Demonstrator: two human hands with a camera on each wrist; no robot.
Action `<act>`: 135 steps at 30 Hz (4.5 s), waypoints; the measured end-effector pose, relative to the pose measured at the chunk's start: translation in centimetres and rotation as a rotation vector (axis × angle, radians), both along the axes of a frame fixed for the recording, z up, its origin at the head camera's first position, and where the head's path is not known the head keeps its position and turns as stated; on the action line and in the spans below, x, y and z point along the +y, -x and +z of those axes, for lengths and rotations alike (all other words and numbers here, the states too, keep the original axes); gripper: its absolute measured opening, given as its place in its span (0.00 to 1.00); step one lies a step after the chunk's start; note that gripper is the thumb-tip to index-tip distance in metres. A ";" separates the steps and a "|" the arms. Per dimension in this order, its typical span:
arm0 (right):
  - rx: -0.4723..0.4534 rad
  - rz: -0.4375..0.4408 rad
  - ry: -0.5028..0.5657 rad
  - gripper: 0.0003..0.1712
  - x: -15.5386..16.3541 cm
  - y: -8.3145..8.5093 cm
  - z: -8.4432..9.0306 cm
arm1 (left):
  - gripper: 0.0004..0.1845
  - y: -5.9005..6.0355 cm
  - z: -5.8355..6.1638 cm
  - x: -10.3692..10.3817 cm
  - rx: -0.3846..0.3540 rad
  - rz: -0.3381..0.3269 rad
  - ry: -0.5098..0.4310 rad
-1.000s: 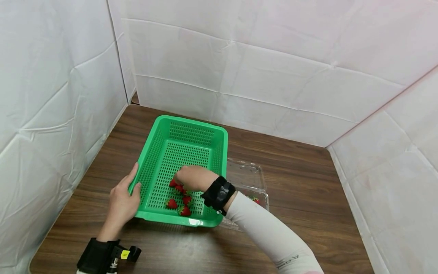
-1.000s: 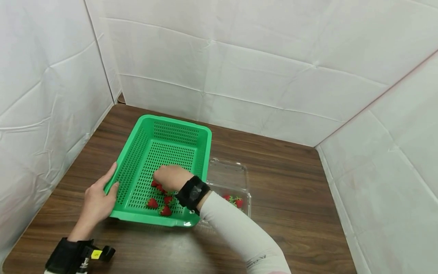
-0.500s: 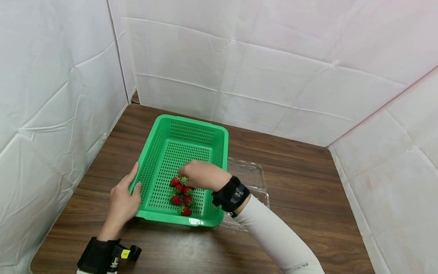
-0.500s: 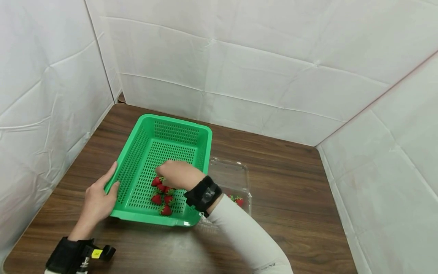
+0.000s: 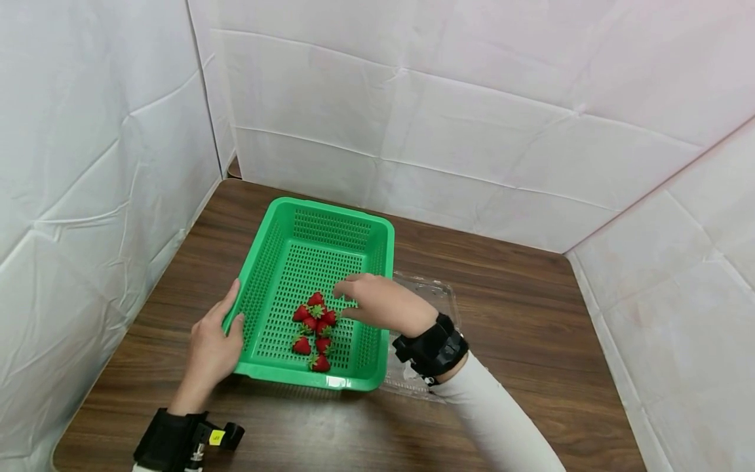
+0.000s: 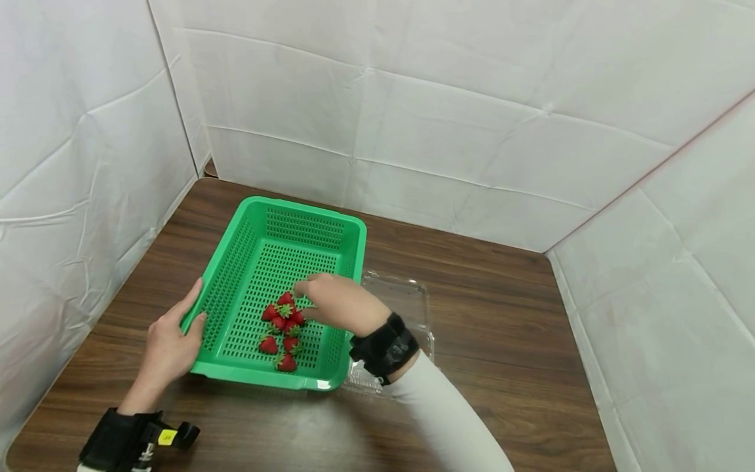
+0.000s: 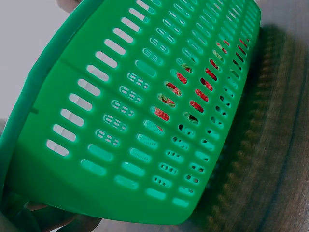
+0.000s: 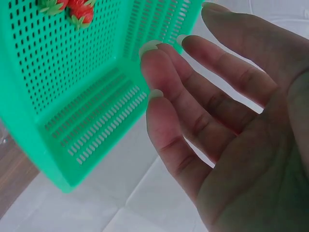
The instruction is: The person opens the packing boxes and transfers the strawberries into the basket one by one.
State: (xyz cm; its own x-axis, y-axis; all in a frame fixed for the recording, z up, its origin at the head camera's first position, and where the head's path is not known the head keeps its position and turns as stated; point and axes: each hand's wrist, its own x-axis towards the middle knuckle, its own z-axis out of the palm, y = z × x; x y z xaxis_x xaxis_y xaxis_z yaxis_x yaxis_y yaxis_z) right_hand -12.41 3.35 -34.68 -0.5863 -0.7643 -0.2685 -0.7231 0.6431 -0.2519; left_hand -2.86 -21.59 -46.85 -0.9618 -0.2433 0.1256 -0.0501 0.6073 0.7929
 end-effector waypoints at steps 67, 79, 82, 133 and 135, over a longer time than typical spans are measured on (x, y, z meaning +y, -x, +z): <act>-0.035 -0.443 -0.132 0.21 14.7 -2.5 -9.8 | 0.33 0.1 0.0 0.0 0.002 -0.010 -0.016; -0.045 -0.372 -0.117 0.31 14.9 -2.5 -10.7 | 0.33 0.1 0.0 0.0 0.011 -0.009 -0.012; -0.040 -0.385 -0.115 0.30 14.8 -2.5 -10.8 | 0.32 0.1 0.0 0.0 0.014 -0.008 -0.007; 0.118 -0.338 0.011 0.06 12.1 -2.9 -6.7 | 0.33 0.1 0.4 0.0 -0.024 -0.017 -0.065; 0.123 -0.320 0.031 0.06 12.0 -2.7 -6.0 | 0.33 0.1 0.4 0.0 -0.020 -0.017 -0.057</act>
State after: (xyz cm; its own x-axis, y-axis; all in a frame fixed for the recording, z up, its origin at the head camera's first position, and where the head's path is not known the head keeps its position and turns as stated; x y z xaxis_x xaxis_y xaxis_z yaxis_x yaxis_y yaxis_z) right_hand -9.72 15.30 -40.71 -0.8244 -0.5429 -0.1601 -0.5119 0.8359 -0.1983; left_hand -2.95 -21.57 -46.42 -0.9681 -0.2328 0.0922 -0.0564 0.5617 0.8254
